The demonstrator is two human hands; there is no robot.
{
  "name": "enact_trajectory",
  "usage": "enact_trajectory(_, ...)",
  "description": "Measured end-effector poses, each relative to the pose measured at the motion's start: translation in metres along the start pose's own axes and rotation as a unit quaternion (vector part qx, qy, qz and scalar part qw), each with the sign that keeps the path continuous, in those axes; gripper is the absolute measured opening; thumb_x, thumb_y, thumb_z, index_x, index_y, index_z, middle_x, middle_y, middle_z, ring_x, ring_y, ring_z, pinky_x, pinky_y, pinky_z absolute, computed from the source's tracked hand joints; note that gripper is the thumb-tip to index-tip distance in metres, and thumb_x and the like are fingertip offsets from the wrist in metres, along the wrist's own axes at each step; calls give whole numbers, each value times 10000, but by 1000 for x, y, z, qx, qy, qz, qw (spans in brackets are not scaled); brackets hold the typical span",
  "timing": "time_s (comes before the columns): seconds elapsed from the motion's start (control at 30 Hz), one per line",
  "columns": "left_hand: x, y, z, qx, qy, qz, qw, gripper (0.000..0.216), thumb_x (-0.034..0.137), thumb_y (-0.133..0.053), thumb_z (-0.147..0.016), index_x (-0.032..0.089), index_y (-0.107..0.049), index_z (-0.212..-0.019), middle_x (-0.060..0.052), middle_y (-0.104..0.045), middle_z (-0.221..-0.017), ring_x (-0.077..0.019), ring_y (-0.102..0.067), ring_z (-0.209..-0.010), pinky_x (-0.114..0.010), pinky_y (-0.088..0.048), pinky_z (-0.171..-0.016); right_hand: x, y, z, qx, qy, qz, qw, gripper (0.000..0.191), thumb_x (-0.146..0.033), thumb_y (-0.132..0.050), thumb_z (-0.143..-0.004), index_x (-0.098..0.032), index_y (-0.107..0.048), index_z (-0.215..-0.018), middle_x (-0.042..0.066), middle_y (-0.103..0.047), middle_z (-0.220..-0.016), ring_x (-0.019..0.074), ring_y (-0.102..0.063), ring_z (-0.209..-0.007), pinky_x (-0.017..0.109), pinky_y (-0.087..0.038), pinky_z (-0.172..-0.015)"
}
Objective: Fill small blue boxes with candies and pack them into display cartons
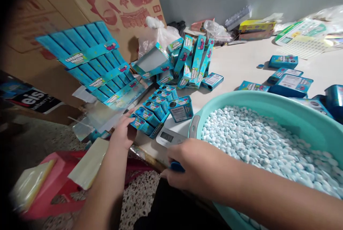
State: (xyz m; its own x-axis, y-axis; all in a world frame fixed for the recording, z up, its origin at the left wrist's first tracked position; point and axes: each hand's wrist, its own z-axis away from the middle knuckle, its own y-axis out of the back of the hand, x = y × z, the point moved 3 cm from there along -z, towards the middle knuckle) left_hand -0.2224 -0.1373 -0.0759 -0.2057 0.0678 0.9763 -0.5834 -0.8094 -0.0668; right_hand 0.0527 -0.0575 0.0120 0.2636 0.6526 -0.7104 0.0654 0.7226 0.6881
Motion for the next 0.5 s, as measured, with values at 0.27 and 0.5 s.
enact_trajectory(0.27, 15, 11, -2, 46, -73, 1, 996, 582, 216, -794, -526, 172, -600, -1072, -78, -712, -1137, -248, -641, -1137, -339, -516, -968, 6, -2, 1, -39, -20, -25, 999, 211, -388, -642, -886, -197, -620, -800, -11, -611, -751, 97, -454, -618, 235, -255, -543)
enact_trajectory(0.5, 22, -10, -22, -26, 20, -52, 998, 521, 291, -785, -551, 157, -667, -1040, -70, -737, -891, -273, -717, -871, -373, -588, -747, 3, -1, -1, -32, 29, -14, 999, 192, -344, -644, -877, -191, -577, -783, -28, -569, -728, 82, -395, -604, 232, -221, -542)
